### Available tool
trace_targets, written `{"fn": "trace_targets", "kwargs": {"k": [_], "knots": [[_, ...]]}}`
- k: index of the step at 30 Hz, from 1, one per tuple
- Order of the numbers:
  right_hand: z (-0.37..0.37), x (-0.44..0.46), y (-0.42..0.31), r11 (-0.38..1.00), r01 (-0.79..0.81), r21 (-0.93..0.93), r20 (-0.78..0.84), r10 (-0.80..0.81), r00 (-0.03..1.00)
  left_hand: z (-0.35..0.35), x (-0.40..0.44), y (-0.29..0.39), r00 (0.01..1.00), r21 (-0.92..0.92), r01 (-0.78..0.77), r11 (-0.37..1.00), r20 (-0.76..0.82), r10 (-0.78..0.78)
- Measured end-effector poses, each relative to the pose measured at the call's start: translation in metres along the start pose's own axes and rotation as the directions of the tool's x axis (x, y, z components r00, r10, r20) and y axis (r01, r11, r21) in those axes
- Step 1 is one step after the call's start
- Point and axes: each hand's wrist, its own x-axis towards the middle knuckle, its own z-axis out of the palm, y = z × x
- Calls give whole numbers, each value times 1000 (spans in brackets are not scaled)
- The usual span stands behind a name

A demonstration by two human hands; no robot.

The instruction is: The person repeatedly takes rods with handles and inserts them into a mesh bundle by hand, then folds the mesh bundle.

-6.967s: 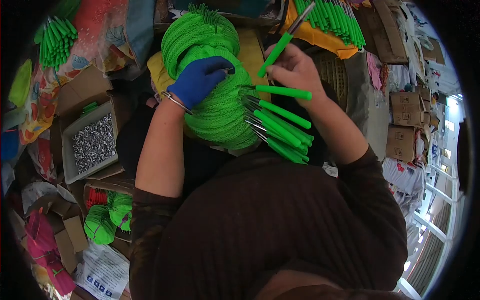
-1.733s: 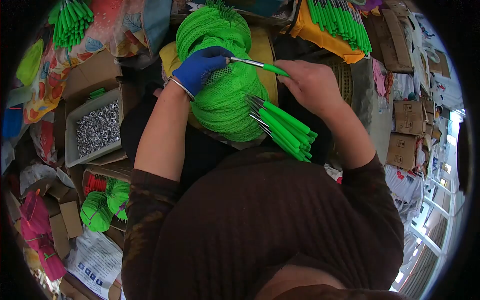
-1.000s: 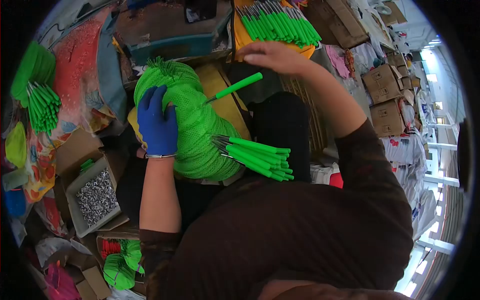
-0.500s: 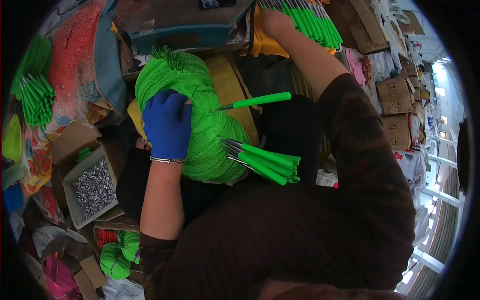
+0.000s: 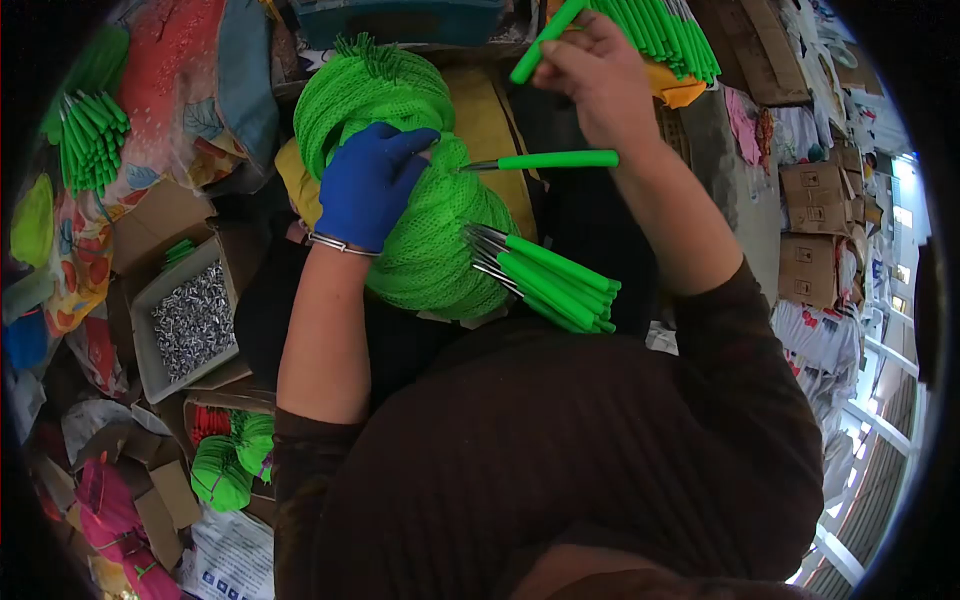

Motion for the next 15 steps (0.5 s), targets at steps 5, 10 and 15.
{"fn": "trace_targets", "kwargs": {"k": [5, 10, 15], "knots": [[27, -89, 18, 975, -162, 154, 423, 83, 902, -11, -9, -12, 981, -396, 76, 915, 193, 2], [18, -102, 22, 799, 534, -277, 477, -368, 798, -13, -13, -27, 896, -536, 322, 781, 439, -68], [-11, -85, 23, 684, 530, -501, 557, -215, 802, -18, -14, -25, 905, -656, 390, 646, 404, -137]]}}
